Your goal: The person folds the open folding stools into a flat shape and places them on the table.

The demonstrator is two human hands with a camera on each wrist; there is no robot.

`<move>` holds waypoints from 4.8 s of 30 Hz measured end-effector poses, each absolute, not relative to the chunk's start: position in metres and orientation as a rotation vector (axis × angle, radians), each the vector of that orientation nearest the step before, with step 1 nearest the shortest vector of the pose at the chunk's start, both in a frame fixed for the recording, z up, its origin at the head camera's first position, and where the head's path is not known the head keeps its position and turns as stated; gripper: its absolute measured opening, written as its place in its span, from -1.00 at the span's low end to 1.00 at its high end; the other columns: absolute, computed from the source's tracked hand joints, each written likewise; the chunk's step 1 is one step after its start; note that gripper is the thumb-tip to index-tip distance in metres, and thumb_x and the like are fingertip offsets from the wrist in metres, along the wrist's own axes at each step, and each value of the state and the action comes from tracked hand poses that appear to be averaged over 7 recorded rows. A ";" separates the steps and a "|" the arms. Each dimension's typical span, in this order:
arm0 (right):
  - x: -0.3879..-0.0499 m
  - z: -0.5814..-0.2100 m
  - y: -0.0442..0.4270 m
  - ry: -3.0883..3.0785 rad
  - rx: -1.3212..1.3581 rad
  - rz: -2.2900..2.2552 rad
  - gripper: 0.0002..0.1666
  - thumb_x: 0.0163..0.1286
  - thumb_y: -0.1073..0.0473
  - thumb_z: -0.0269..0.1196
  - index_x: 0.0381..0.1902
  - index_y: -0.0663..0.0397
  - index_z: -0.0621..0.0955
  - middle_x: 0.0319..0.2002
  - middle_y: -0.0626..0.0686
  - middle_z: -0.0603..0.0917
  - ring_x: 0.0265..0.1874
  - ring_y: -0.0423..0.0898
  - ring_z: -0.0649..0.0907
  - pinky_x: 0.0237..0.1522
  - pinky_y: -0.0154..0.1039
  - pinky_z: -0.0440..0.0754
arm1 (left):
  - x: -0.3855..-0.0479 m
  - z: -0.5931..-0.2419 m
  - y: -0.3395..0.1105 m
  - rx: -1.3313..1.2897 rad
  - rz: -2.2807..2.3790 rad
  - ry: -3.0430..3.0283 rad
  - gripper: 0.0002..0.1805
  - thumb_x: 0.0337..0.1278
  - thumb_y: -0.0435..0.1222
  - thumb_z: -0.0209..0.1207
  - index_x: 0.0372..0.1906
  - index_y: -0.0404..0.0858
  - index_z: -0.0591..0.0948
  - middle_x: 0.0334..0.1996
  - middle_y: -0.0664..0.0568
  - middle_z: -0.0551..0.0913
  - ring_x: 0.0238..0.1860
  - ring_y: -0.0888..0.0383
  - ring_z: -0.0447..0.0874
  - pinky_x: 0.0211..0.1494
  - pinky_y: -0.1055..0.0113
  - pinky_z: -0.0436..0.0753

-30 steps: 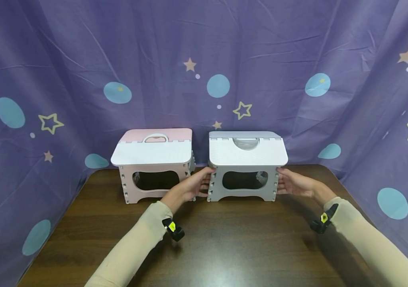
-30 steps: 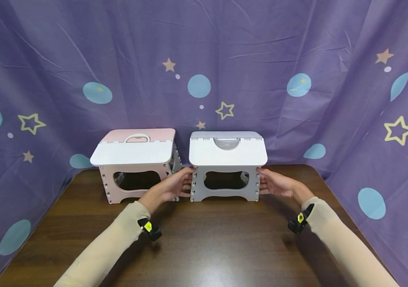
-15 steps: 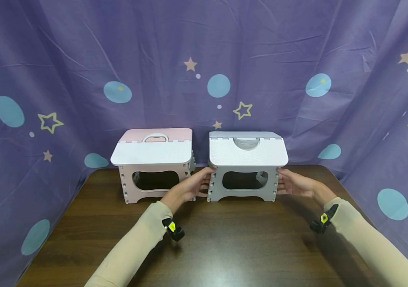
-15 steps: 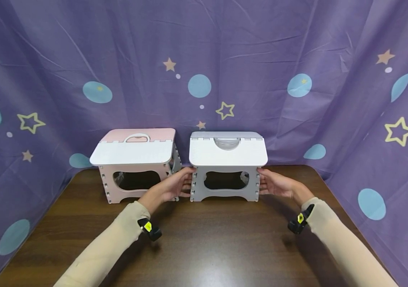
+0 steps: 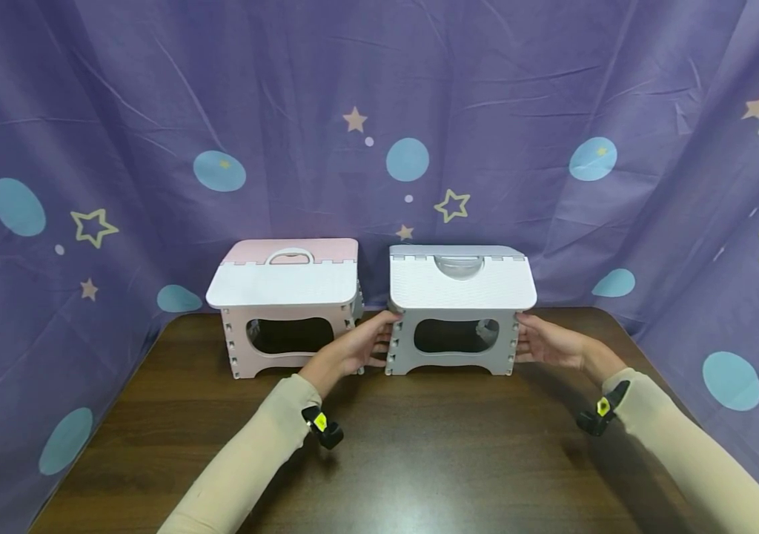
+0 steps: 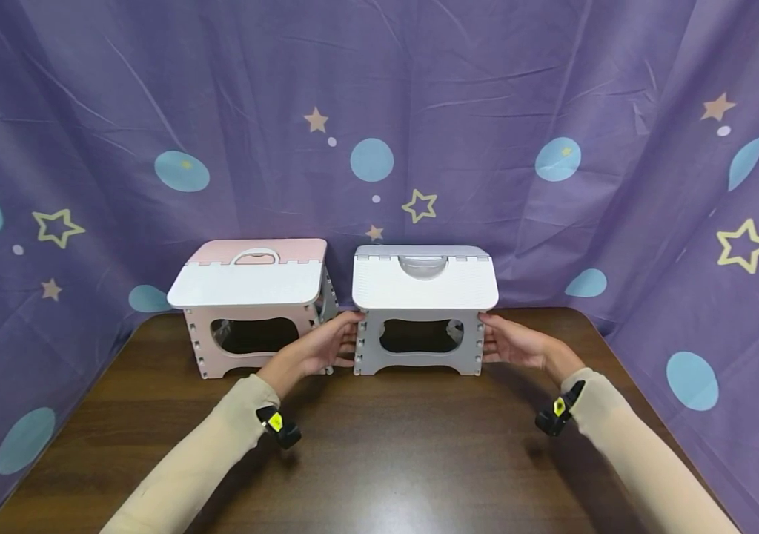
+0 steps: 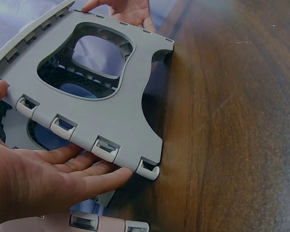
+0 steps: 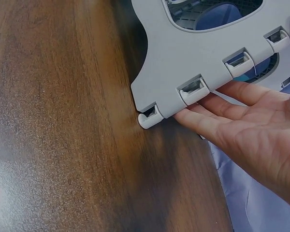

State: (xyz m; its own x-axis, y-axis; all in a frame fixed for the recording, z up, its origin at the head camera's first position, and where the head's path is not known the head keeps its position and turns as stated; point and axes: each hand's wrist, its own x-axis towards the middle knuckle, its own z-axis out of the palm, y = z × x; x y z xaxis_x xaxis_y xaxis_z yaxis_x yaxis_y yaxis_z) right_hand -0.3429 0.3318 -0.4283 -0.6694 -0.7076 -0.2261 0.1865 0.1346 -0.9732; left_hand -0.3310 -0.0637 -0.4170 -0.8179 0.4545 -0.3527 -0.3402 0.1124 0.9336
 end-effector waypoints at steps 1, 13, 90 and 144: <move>-0.343 -0.429 0.332 1.713 -0.505 -1.623 -0.10 0.68 -0.20 -0.43 0.52 0.54 -0.09 0.31 0.08 0.54 0.23 -0.13 0.58 0.34 -0.16 0.51 | -0.331 -0.417 -0.063 0.108 1.766 1.814 -0.17 0.30 0.10 -0.01 0.48 -0.38 0.24 0.50 -0.24 0.23 0.51 -0.21 0.20 0.52 -0.23 0.26; -0.343 -0.431 0.331 1.693 -0.510 -1.629 -0.12 0.69 -0.18 -0.45 0.52 0.55 -0.10 0.32 0.09 0.54 0.24 -0.13 0.58 0.35 -0.14 0.51 | -0.332 -0.418 -0.064 0.119 1.749 1.829 -0.27 0.30 0.11 -0.01 0.35 -0.33 0.35 0.35 -0.19 0.38 0.38 -0.14 0.33 0.49 -0.20 0.30; -0.346 -0.430 0.335 1.596 -0.568 -1.631 -0.24 0.69 -0.18 -0.44 0.44 0.33 0.22 0.23 -0.01 0.61 0.26 -0.11 0.57 0.35 -0.16 0.50 | -0.336 -0.420 -0.065 0.133 1.725 1.837 -0.33 0.30 0.14 0.00 0.31 -0.24 0.35 0.34 -0.14 0.37 0.36 -0.10 0.34 0.41 -0.16 0.37; -0.351 -0.433 0.337 1.547 -0.625 -1.617 -0.34 0.70 -0.18 -0.42 0.36 0.09 0.35 0.23 -0.03 0.61 0.25 -0.11 0.57 0.36 -0.15 0.50 | -0.336 -0.419 -0.065 0.156 1.702 1.825 -0.21 0.33 0.13 -0.04 0.50 -0.24 0.22 0.48 -0.17 0.25 0.42 -0.13 0.27 0.47 -0.20 0.29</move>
State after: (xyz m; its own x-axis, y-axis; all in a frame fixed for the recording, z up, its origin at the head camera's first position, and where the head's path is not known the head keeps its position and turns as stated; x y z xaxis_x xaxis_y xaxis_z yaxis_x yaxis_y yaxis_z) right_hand -0.3512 0.3375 -0.4325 -0.5621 -0.8092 -0.1708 0.2066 0.0625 -0.9764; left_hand -0.3356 -0.0654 -0.4190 -0.7944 0.4890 -0.3604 -0.3255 0.1583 0.9322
